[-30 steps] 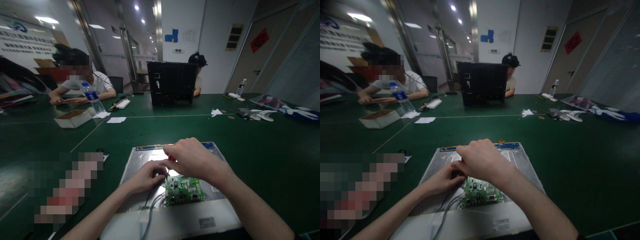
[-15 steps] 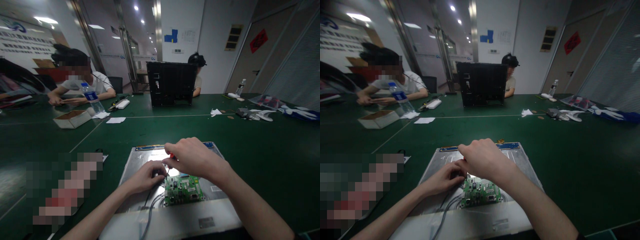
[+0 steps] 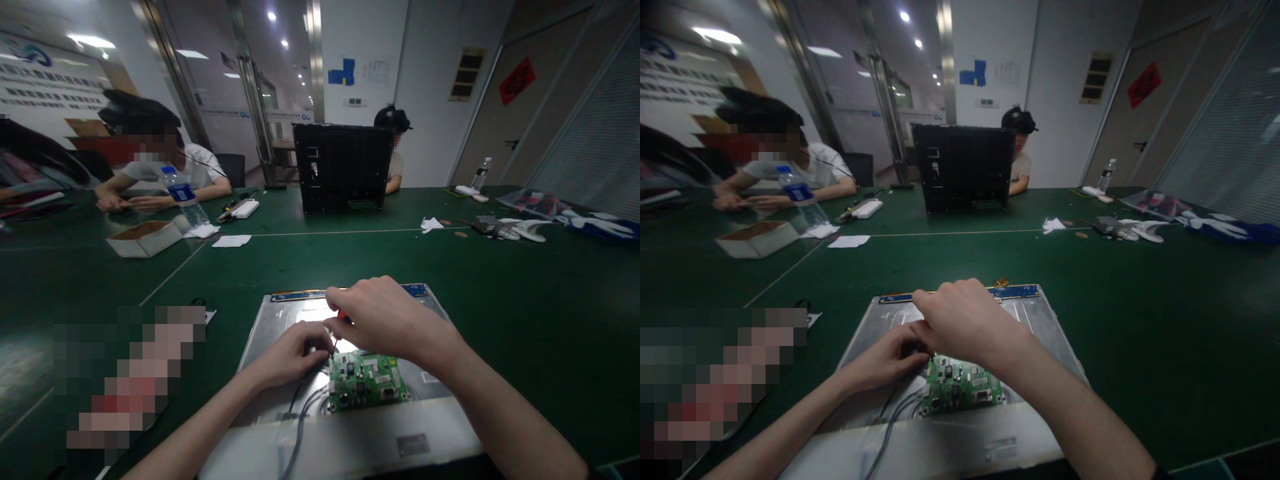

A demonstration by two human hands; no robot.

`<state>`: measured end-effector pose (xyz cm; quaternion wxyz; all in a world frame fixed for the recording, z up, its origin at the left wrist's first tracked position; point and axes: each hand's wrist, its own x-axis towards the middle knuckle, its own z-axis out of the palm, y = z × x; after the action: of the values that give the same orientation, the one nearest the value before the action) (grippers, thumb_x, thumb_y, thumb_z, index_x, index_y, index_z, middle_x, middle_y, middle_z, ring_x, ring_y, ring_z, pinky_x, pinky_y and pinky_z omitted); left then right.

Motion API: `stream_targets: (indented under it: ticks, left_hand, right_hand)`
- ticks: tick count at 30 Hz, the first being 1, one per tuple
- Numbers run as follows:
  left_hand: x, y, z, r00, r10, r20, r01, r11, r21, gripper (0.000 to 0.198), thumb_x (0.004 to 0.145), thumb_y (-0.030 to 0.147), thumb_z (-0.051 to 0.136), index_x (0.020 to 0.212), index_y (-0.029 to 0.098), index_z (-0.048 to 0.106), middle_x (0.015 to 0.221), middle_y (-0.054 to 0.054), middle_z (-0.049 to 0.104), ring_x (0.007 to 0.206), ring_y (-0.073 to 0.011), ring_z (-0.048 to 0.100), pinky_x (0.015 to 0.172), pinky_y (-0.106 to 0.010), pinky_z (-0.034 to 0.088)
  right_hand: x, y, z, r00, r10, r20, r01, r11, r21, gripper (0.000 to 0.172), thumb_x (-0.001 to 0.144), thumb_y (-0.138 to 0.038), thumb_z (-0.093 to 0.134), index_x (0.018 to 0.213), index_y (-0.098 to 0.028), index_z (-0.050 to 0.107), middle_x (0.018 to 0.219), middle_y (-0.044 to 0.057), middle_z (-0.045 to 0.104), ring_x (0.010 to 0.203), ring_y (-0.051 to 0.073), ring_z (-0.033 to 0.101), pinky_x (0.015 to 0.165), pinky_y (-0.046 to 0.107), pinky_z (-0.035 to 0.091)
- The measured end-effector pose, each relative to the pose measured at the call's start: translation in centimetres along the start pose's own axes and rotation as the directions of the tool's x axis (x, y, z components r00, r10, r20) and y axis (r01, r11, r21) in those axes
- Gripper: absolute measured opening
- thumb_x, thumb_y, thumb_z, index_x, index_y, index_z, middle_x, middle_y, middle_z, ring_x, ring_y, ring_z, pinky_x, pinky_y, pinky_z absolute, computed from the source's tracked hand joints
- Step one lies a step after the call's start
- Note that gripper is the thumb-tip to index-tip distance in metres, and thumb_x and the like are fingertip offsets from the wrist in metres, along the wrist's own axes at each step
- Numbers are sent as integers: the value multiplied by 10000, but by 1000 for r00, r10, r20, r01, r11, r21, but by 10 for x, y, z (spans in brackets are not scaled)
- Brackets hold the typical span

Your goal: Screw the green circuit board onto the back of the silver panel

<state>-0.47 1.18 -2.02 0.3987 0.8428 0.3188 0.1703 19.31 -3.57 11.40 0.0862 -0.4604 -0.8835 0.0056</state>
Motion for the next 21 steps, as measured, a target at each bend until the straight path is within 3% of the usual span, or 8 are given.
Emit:
stream_targets:
  ticks: [4, 10, 13, 18, 21]
  left_hand:
    - [0, -1, 0, 1000, 13, -6, -13, 999, 41, 112, 830, 203, 558, 852, 152, 655, 829, -37, 658, 751, -182, 568, 699, -294, 443]
    - [0, 0, -1, 1000, 23, -6, -22, 999, 39, 101, 834, 195, 551, 846, 161, 645, 827, -34, 657, 761, -186, 577, 712, -297, 445]
    - [0, 0, 0, 1000, 1, 9, -1, 1000, 12, 111, 834, 198, 551, 866, 159, 649, 864, -42, 663, 766, -184, 583, 700, -287, 453]
    - [0, 1, 0, 1000, -8, -10, 8, 1000, 13, 116, 833, 224, 561, 835, 151, 652, 813, -37, 653, 753, -184, 567, 704, -293, 459]
    - [0, 2, 0, 1000, -1, -19, 1, 1000, 20, 106, 835, 220, 560, 813, 158, 643, 795, -32, 644, 757, -189, 567, 717, -303, 456]
  right_hand:
    - [-4, 0, -2, 997, -83, -11, 83, 995, 63, 168, 825, -248, 552, 966, -161, 533, 839, 43, 688, 627, 146, 552, 492, 278, 215]
    - [-1, 0, 0, 999, -35, -9, 35, 999, 24, 273, 887, -460, 545, 915, -189, 565, 747, 31, 680, 620, 163, 581, 489, 282, 201]
    - [0, 0, 0, 1000, -11, -12, 11, 1000, -6, 232, 918, -400, 490, 873, -187, 573, 708, 29, 663, 590, 152, 563, 484, 284, 186]
    - [-4, -1, -2, 997, -73, -31, 74, 997, 33, 163, 828, -248, 534, 966, -159, 532, 821, 43, 680, 596, 142, 535, 478, 280, 200]
    - [-4, 0, -2, 996, -80, -24, 82, 995, 55, 207, 866, -354, 547, 961, -170, 542, 830, 41, 690, 633, 155, 557, 489, 278, 208]
